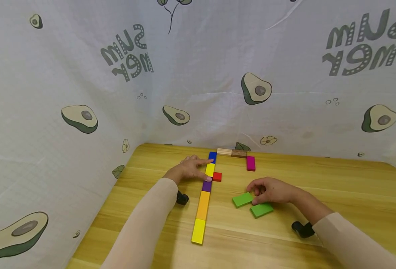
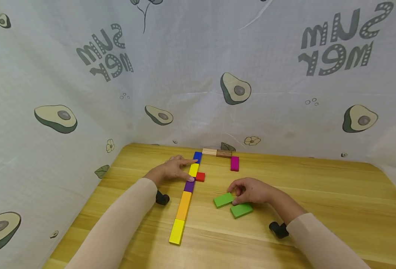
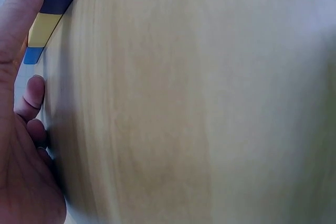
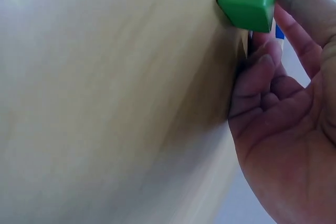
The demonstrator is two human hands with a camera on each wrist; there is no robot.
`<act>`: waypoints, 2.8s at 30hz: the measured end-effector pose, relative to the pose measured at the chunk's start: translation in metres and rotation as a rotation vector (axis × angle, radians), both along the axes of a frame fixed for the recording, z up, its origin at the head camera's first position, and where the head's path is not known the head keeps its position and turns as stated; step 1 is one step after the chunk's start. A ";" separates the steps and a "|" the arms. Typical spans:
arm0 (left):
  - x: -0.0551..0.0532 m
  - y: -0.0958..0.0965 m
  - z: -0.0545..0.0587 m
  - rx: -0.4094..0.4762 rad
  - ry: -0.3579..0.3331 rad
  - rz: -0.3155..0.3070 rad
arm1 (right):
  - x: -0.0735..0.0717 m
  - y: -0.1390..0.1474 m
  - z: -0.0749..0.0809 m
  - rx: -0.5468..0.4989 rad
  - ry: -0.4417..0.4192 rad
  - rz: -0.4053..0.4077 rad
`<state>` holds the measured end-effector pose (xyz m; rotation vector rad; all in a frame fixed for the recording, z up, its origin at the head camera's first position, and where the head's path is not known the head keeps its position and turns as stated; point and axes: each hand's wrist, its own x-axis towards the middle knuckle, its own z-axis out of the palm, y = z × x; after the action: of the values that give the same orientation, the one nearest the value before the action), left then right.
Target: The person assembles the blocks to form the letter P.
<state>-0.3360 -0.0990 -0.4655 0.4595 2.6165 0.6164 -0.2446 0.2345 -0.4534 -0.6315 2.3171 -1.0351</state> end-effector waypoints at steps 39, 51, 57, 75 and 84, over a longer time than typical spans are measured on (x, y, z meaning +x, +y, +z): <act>0.000 0.001 0.001 -0.002 -0.002 0.000 | -0.009 -0.044 -0.011 0.039 0.307 -0.310; -0.002 0.000 0.001 -0.005 0.003 0.001 | -0.016 -0.048 -0.011 0.096 0.295 -0.316; -0.002 0.000 0.001 -0.007 0.007 -0.002 | -0.015 -0.049 -0.012 0.098 0.309 -0.310; -0.001 0.001 -0.002 -0.005 -0.006 0.000 | 0.004 -0.044 -0.005 0.061 0.234 -0.345; 0.001 0.001 0.000 -0.001 -0.012 0.005 | 0.016 -0.039 -0.003 0.108 0.251 -0.324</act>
<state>-0.3355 -0.0976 -0.4656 0.4481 2.6066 0.6179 -0.2284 0.1958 -0.4564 -0.3668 2.7416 -1.0079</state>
